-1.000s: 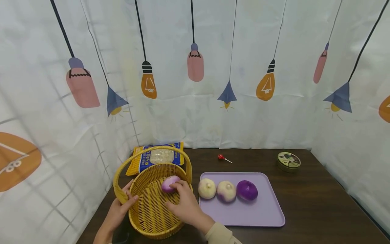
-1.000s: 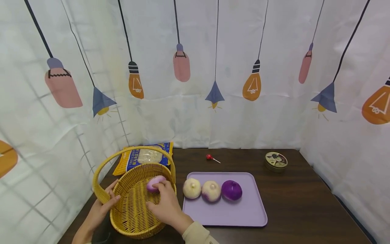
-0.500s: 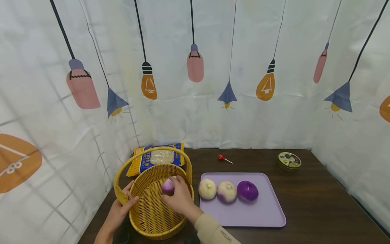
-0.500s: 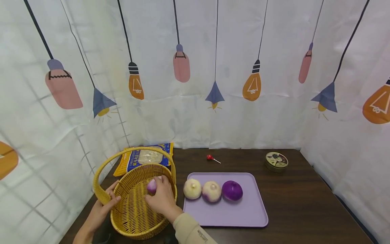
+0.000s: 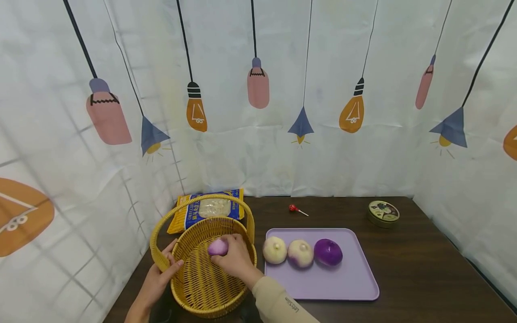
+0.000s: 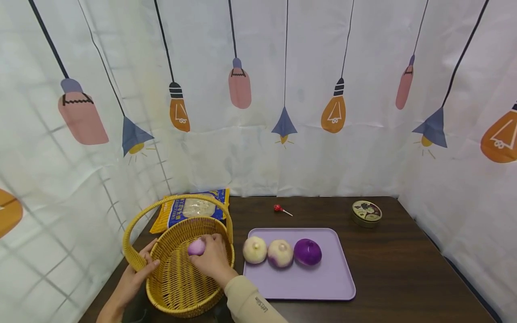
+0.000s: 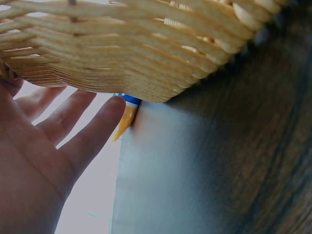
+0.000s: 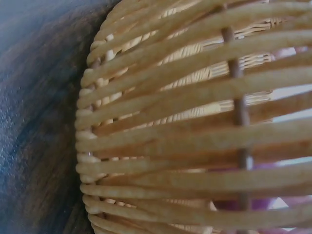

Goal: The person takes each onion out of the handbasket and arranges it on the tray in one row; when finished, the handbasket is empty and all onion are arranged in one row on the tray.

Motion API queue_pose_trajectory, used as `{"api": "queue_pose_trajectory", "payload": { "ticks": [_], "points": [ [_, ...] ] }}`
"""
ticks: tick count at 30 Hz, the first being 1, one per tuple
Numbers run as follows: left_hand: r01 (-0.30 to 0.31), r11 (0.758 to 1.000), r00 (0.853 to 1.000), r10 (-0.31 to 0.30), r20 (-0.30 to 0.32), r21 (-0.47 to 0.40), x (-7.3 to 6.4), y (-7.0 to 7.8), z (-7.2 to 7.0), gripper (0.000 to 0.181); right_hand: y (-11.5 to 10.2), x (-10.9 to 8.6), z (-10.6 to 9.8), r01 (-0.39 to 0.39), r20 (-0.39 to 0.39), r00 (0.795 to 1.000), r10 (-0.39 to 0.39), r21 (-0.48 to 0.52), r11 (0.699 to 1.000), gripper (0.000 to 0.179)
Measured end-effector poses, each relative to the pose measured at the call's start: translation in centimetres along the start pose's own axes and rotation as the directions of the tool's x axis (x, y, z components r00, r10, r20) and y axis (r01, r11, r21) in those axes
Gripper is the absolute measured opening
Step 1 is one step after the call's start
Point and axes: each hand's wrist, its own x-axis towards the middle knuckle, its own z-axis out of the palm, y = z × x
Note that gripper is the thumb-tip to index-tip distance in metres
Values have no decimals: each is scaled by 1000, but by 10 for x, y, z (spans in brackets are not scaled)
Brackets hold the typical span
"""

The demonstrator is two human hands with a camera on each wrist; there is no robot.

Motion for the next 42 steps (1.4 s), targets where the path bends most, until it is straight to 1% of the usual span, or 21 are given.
{"api": "queue_pose_trajectory", "payload": {
  "ticks": [4,7,16,21,23,26,31,35,37,42],
  "points": [
    [-5,1000,1000,5,-3,-9,0,0,0,31,0,1,3,-34,22,999,34,5,999,52],
    [-9,1000,1000,9,-2,-11,1,0,0,31,1,3,5,-39,37,999,39,0,999,53],
    [-6,1000,1000,6,-1,-23,0,0,1,32,3,9,13,-14,47,999,15,-37,999,50],
    [-8,999,1000,7,-2,-35,-1,0,1,32,4,11,15,-2,42,999,5,-64,998,53],
    [-4,999,1000,4,-3,-38,-1,0,1,33,3,11,16,15,42,999,-11,-78,997,56],
    [3,999,1000,-3,-5,-32,-1,1,1,34,3,10,16,45,65,997,-37,-114,992,65],
    [7,1000,1000,-7,-5,-15,0,1,0,34,3,7,16,126,150,984,-99,-178,976,76],
    [8,1000,1000,-8,-5,-21,0,0,0,33,2,4,16,161,198,972,-123,-183,970,79],
    [6,1000,1000,-6,-5,-24,1,0,0,33,2,3,16,173,203,970,-133,-193,966,80],
    [9,1000,1000,-9,-7,-11,1,0,0,33,2,2,16,225,192,965,-178,-263,938,78]
  ]
}}
